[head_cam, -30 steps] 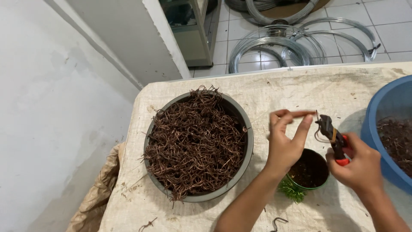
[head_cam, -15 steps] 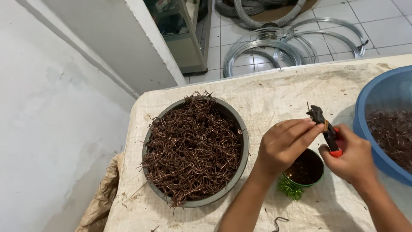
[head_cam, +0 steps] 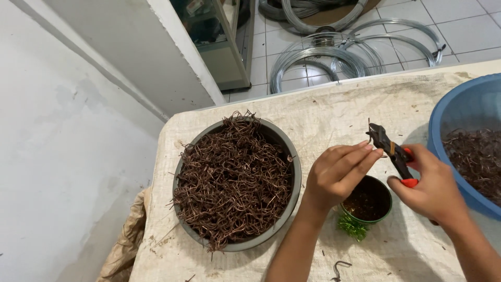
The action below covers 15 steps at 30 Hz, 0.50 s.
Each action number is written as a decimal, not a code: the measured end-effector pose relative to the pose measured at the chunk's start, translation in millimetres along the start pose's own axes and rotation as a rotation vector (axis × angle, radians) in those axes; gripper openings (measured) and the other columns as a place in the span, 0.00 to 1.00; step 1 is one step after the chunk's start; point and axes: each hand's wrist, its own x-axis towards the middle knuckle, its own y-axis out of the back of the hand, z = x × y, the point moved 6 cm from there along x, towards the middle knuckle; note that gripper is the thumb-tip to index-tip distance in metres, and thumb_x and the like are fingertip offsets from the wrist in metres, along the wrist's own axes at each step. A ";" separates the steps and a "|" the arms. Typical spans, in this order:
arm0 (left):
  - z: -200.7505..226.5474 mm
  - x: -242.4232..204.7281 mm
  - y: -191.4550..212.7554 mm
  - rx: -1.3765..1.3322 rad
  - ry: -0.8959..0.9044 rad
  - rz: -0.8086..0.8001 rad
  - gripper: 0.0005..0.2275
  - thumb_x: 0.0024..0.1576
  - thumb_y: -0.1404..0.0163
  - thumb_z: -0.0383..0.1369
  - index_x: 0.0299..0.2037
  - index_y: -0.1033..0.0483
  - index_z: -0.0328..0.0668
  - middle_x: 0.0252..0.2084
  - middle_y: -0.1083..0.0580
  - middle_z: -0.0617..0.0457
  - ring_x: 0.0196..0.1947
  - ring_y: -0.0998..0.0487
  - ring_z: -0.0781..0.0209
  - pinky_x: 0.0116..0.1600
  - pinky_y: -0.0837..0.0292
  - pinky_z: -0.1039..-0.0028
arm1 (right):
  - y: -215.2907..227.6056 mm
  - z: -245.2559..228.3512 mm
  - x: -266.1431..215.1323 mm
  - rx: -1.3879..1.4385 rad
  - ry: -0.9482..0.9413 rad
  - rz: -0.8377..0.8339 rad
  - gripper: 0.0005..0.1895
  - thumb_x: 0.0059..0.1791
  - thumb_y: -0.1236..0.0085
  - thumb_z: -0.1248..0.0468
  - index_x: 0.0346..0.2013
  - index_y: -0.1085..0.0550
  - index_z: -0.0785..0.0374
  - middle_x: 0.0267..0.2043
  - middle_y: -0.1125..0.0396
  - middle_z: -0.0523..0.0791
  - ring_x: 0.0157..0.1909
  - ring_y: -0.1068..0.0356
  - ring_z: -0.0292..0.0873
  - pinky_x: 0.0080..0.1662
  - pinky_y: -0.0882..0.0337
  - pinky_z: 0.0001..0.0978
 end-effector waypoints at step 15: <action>-10.5 0.0 2.0 -0.104 0.131 -0.050 0.13 0.58 0.38 0.17 0.53 0.23 0.26 0.49 0.23 0.39 0.49 0.19 0.47 0.52 0.18 0.60 | -15.5 -4.0 0.4 0.212 -0.072 -0.123 0.28 0.39 0.42 0.64 0.55 0.30 0.61 0.52 0.27 0.47 0.56 0.26 0.46 0.57 0.31 0.39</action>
